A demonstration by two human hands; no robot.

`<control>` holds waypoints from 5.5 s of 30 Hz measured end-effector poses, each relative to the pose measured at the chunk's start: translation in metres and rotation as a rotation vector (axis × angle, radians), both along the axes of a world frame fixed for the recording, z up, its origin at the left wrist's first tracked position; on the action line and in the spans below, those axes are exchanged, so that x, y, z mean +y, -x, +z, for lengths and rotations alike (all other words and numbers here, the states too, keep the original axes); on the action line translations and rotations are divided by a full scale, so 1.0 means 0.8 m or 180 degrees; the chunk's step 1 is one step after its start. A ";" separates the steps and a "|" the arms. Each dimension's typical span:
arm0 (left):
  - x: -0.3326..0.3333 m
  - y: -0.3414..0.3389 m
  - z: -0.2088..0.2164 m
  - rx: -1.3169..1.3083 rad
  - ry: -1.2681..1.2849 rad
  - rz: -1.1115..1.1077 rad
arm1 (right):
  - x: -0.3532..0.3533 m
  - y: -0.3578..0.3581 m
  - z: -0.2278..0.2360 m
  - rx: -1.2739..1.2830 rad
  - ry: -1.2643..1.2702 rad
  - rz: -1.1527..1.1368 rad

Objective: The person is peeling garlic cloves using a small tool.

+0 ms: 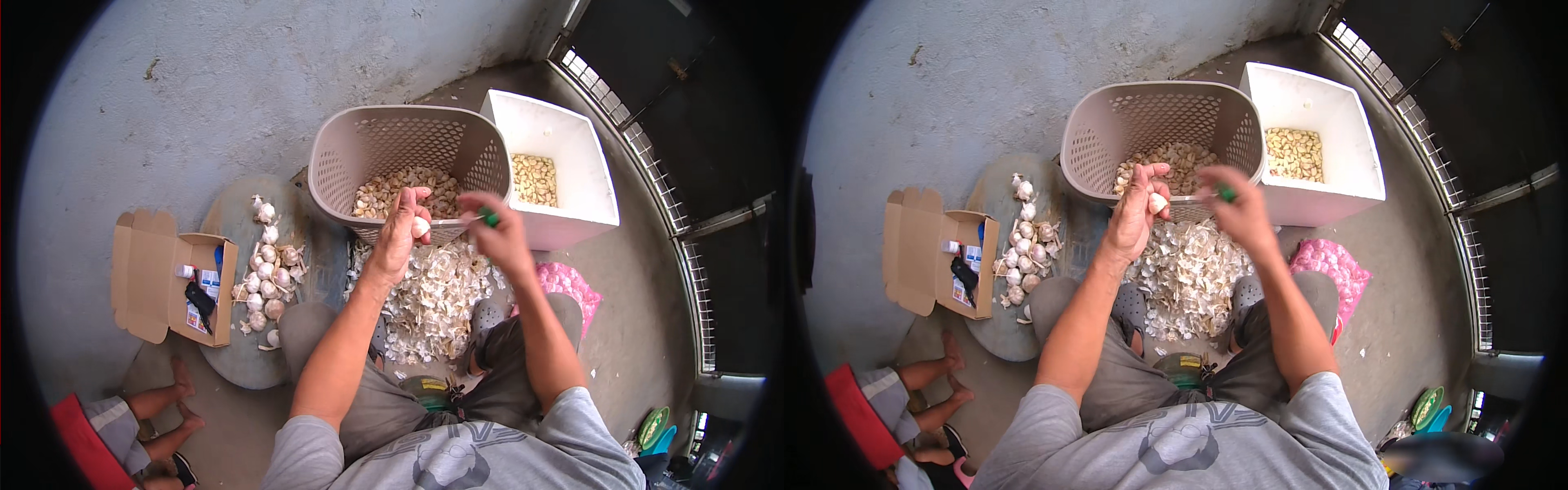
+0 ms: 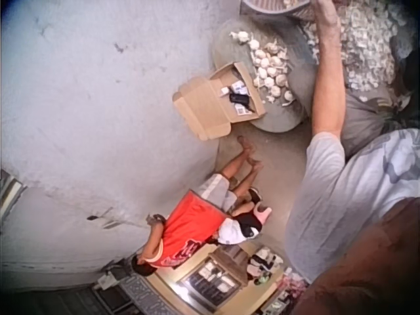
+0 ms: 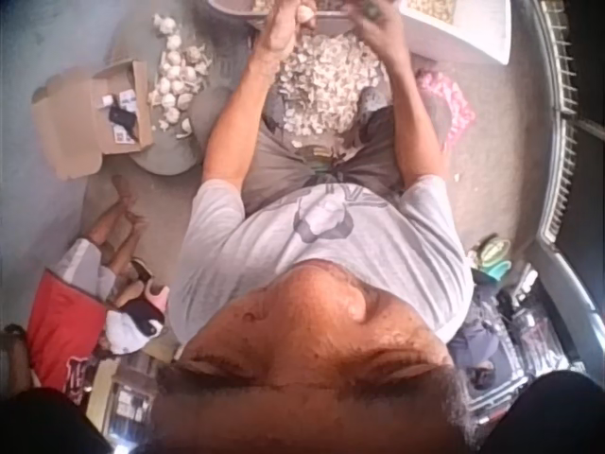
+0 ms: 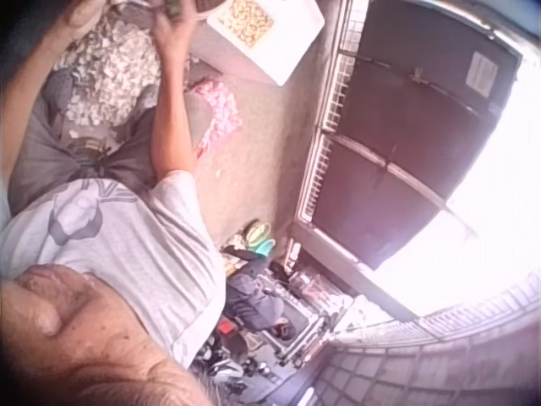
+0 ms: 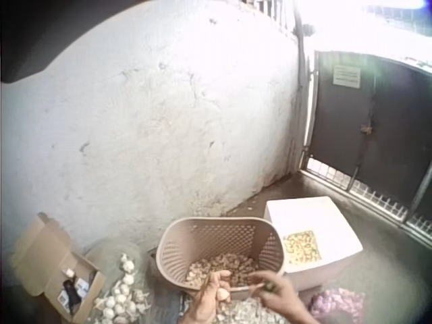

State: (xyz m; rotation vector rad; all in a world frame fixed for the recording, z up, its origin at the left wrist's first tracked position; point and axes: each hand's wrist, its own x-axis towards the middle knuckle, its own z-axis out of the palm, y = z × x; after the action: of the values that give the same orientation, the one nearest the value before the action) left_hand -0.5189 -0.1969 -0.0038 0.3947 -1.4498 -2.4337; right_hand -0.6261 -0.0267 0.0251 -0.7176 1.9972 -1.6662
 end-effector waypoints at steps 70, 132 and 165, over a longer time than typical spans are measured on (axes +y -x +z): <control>0.026 -0.002 -0.003 -0.0060 -0.0372 0.0310 | -0.030 -0.022 -0.021 0.0820 0.0415 0.0315; 0.012 -0.001 -0.008 0.0142 -0.0220 0.0362 | -0.038 -0.013 -0.007 0.0147 0.0039 0.0297; 0.000 -0.006 0.009 -0.0359 0.0329 0.0079 | -0.033 -0.024 0.000 -0.0917 0.0479 0.0601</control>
State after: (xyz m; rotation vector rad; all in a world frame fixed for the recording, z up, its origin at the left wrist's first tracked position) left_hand -0.5144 -0.1971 0.0033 0.5309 -1.5993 -2.3390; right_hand -0.6067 -0.0530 0.0254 -0.6530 1.5712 -1.7100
